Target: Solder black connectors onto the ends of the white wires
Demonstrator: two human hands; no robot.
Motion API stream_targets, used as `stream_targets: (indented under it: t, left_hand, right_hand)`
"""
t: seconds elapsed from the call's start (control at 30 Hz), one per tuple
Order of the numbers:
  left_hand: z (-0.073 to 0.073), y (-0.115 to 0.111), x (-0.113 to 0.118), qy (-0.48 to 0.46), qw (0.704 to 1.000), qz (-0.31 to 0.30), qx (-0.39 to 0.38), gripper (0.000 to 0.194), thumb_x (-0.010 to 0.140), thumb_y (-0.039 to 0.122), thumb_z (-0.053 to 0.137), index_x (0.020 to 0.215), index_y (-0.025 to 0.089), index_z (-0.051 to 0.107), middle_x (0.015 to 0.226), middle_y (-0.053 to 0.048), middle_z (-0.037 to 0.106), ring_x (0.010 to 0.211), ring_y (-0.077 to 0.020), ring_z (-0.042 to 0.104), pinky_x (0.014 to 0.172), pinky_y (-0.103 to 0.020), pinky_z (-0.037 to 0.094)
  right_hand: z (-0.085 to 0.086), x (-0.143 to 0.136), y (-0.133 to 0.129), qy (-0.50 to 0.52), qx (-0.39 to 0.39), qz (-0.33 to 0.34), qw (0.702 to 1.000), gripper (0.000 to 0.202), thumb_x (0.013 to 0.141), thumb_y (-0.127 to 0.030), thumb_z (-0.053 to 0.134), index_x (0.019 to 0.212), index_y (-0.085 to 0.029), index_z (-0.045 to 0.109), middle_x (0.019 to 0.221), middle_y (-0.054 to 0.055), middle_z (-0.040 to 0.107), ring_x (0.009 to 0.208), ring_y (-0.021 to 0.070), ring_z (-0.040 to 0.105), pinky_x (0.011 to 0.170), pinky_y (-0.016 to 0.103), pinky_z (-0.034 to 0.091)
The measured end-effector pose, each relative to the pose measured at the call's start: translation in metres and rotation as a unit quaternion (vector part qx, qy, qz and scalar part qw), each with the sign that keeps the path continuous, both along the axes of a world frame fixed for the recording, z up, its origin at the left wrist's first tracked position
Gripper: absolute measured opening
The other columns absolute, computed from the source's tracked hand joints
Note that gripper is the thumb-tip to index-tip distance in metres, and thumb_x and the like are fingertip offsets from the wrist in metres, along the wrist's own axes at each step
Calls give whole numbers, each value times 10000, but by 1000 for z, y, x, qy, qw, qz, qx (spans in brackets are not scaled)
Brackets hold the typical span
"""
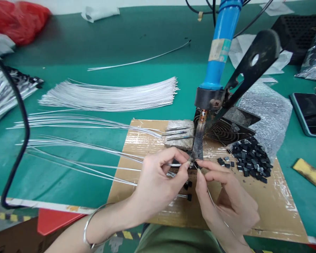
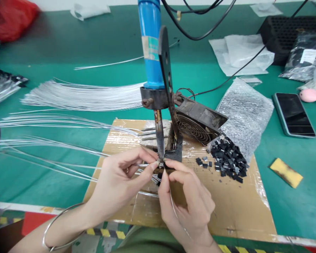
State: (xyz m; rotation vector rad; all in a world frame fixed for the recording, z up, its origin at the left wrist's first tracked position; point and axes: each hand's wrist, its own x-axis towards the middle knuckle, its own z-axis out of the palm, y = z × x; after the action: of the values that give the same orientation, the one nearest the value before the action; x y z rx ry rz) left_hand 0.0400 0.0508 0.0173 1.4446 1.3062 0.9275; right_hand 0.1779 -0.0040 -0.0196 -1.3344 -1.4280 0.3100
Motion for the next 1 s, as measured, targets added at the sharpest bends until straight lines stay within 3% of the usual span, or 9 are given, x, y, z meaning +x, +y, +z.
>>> stream_targets:
  t: [0.5,0.83,0.9,1.0]
  left_hand:
    - [1,-1,1,-20,1000,2,14,152,815,90,643,693,172,678,732,-21,752,691,-121,683,626,-191,531]
    - [-2,1,-3,26,1000,-12,4,130,807,111,627,697,162,673,736,-23,747,626,-105,629,536,-192,452]
    - [-4,0,-6,31,999,-11,-3,122,808,128,634,699,158,678,749,-30,751,650,-111,641,556,-195,461]
    - [-8,-3,-11,36,999,-12,-6,136,824,158,638,696,155,685,755,-36,753,651,-113,633,547,-197,445]
  right_hand:
    - [0,-1,1,13,12,12,1000,254,829,28,729,935,-195,669,954,57,788,869,177,790,773,266,653]
    - [-7,1,-3,79,-22,39,996,224,859,11,703,909,-201,653,981,48,784,953,192,783,857,301,628]
    - [-8,5,-5,101,-35,20,994,190,871,-19,712,910,-196,656,990,49,779,940,184,772,868,306,611]
    - [-9,17,-6,123,-53,-83,988,110,898,-119,746,959,-190,688,859,3,736,774,132,721,736,243,573]
